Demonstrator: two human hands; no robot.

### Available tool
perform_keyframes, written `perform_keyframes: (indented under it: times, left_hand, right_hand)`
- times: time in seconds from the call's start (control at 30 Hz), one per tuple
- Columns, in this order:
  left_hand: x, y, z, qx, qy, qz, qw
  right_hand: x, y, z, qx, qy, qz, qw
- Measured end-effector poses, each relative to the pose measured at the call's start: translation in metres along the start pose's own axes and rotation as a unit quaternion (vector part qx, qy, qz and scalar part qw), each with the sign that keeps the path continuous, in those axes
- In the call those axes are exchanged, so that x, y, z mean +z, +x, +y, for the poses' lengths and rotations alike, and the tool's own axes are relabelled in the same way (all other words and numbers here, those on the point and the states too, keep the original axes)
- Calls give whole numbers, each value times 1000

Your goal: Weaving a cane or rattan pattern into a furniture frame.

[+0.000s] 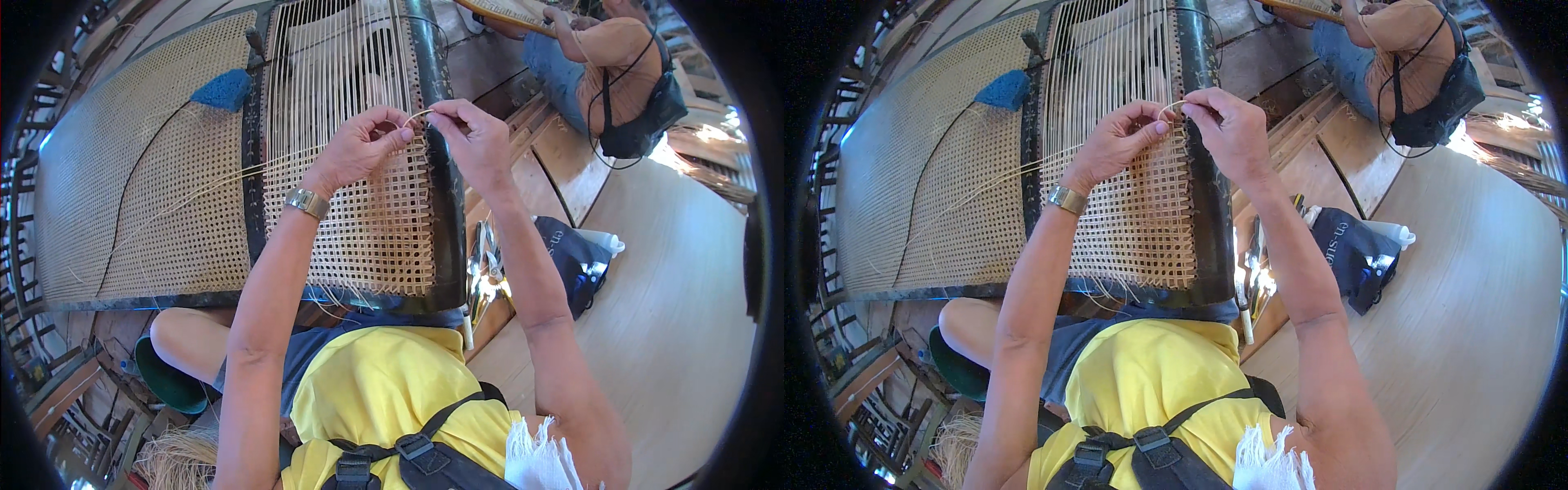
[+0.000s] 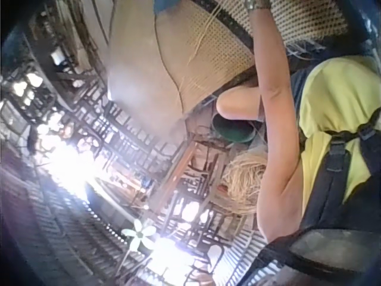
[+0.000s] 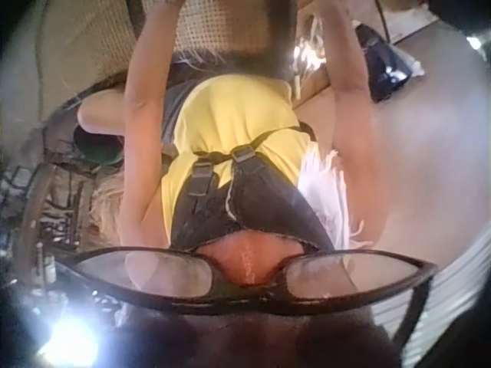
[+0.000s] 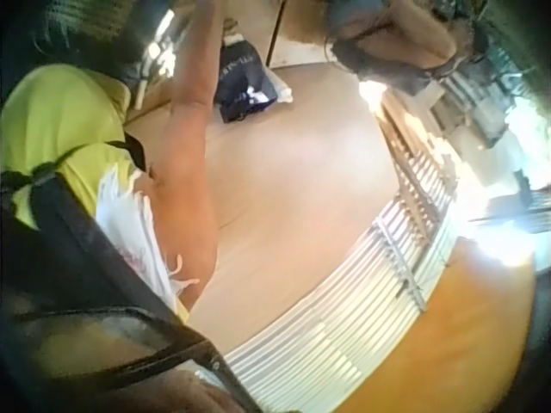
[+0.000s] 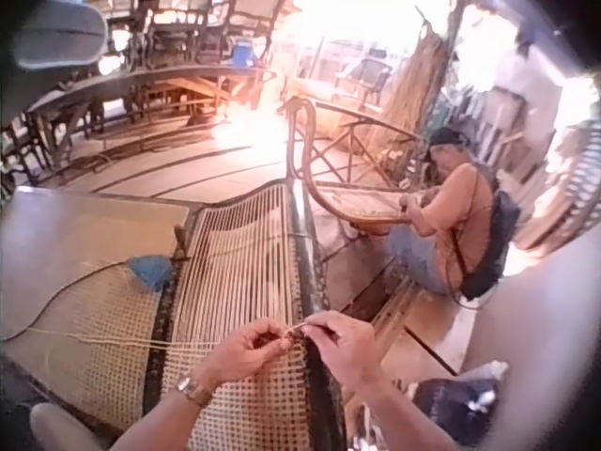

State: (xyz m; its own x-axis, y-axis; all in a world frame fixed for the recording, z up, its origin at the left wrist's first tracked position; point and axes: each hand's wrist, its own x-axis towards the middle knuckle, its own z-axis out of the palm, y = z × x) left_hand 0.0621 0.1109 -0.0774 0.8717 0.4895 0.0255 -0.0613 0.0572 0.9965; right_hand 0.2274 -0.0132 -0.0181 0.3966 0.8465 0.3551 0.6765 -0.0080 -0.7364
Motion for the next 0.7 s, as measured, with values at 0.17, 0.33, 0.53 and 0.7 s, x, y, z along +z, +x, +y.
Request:
perform_keyframes:
  times: [0.17,0.33,0.53,0.7]
  left_hand:
    - [8,1,-1,7,-116,59,991]
    - [9,2,-4,17,-74,81,994]
    - [11,5,-2,16,-49,100,994]
    - [10,5,6,-4,-3,82,997]
  right_hand:
    - [9,-2,7,-23,-36,-3,999]
    - [10,-4,5,-46,-71,-4,996]
    - [1,-6,13,-37,-77,-24,996]
    - [0,-7,17,-7,-54,-51,997]
